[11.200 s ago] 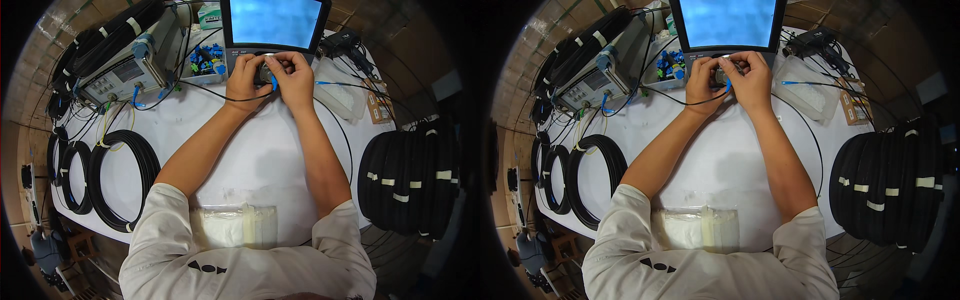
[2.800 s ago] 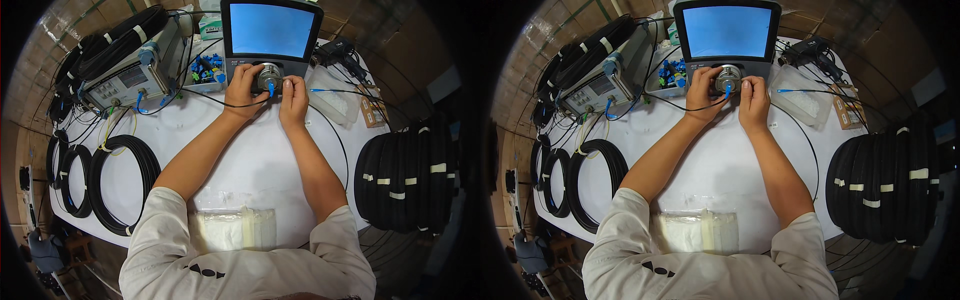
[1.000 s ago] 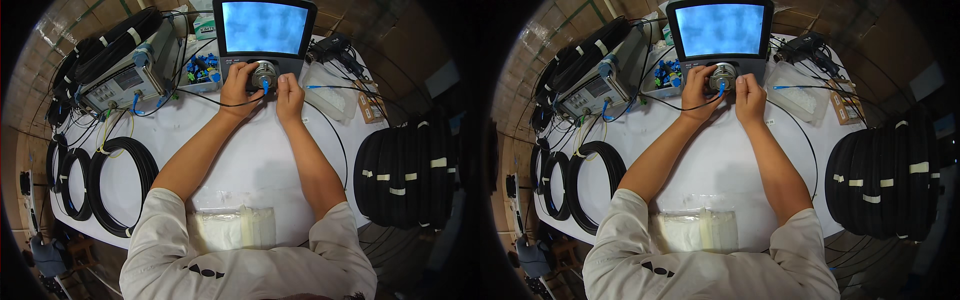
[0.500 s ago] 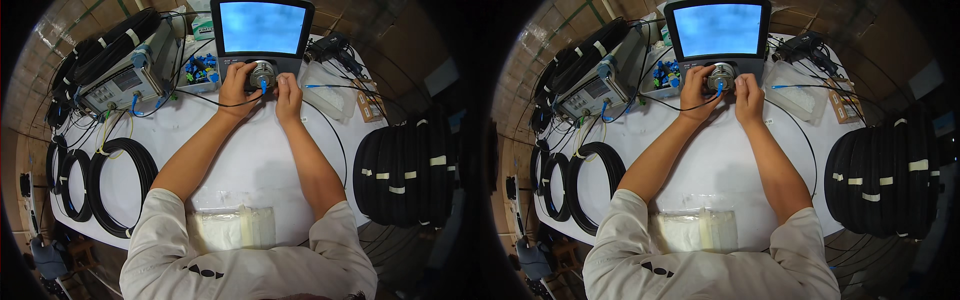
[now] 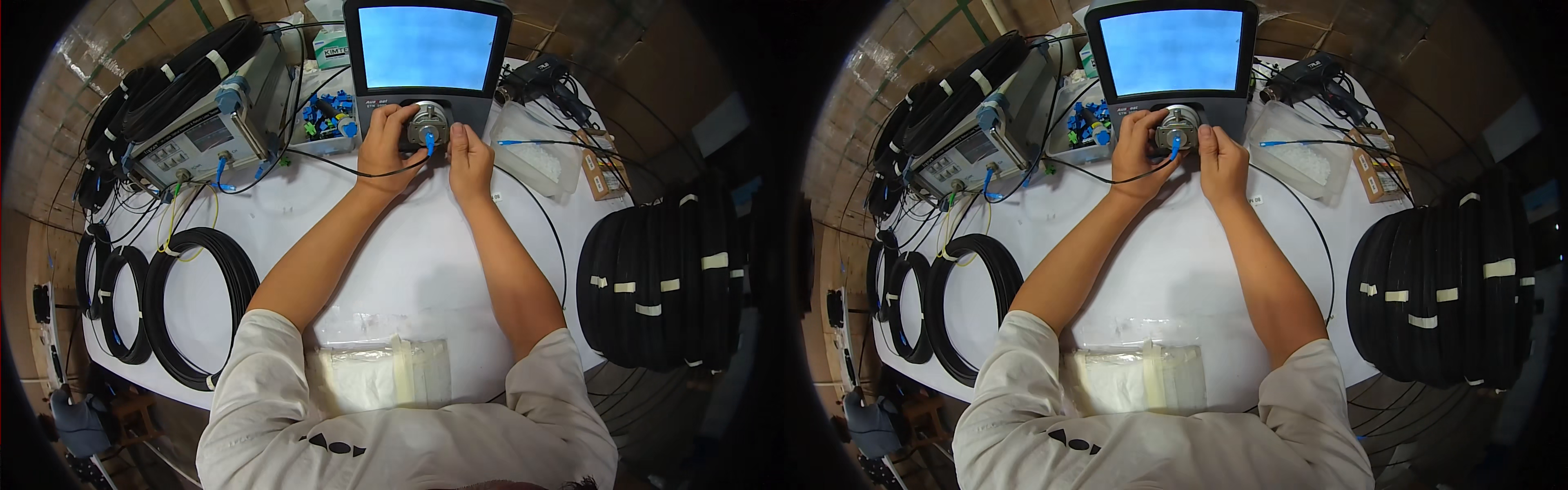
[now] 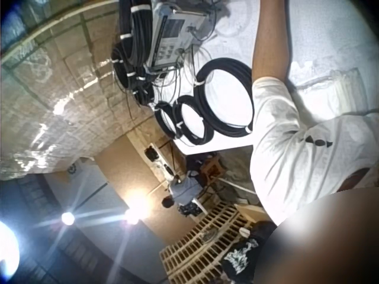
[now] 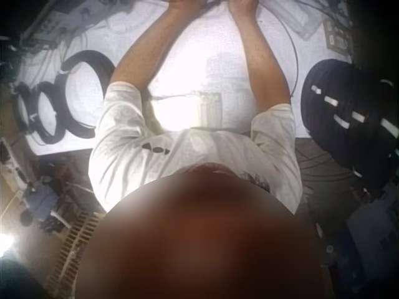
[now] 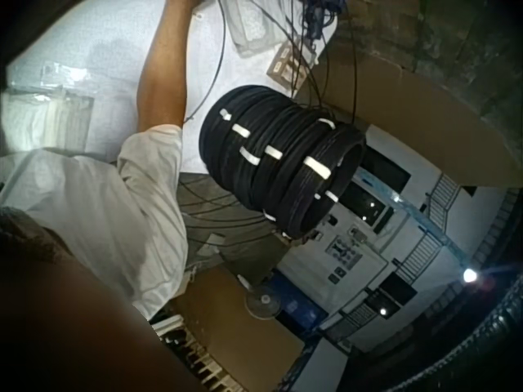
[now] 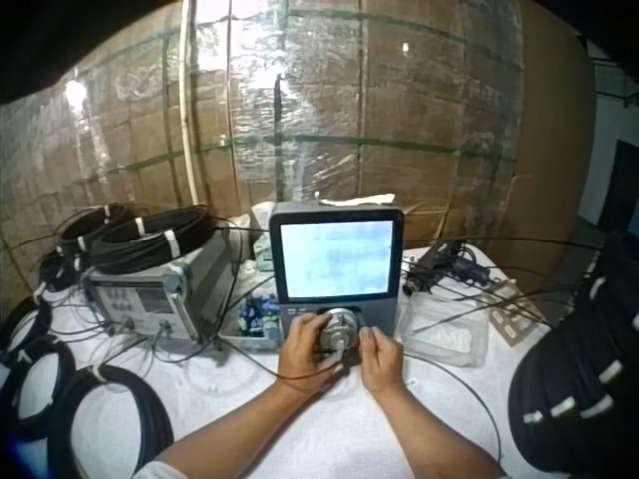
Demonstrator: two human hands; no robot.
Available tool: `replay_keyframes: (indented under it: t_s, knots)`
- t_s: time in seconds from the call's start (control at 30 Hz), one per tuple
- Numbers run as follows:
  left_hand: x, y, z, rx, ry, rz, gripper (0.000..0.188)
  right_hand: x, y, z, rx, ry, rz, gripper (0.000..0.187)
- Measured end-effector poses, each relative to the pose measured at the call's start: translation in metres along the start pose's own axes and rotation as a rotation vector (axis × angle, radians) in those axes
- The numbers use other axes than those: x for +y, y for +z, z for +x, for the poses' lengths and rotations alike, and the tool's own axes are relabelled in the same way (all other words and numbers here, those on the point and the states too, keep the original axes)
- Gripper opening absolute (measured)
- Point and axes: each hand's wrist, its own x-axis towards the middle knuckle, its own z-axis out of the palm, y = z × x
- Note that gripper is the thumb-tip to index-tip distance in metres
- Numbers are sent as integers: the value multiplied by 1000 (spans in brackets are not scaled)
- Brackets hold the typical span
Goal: The recorder is inspecting and testing fiber optic cables using specialized factory equipment and a microscope display.
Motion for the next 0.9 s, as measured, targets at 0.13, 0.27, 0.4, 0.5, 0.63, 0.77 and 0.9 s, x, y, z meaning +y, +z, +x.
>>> replay_keyframes:
  t_s: [0.13, 0.27, 0.4, 0.5, 0.63, 0.77, 0.9]
  knots:
    - [-2, -2, 0, -4, -12, -10, 71, -7, 11, -1, 130, -78, 164, 34]
    - [0, -1, 1, 0, 5, 7, 72, -4, 8, 3, 106, -65, 124, 39]
    - [0, -2, 1, -4, -8, -17, 71, -5, 5, 2, 82, -29, 75, 41]
    - [0, -2, 1, -2, 2, 10, 71, -7, 3, 2, 72, -35, 1, 37]
    - [0, -1, 2, -4, 3, 20, 72, -5, 9, 2, 190, -266, -71, 31]
    - [-1, -2, 1, -7, -12, 1, 72, -11, 13, 0, 239, -298, -8, 24]
    - [-1, -1, 0, -6, -11, 8, 73, -7, 5, -3, 115, -97, -104, 21]
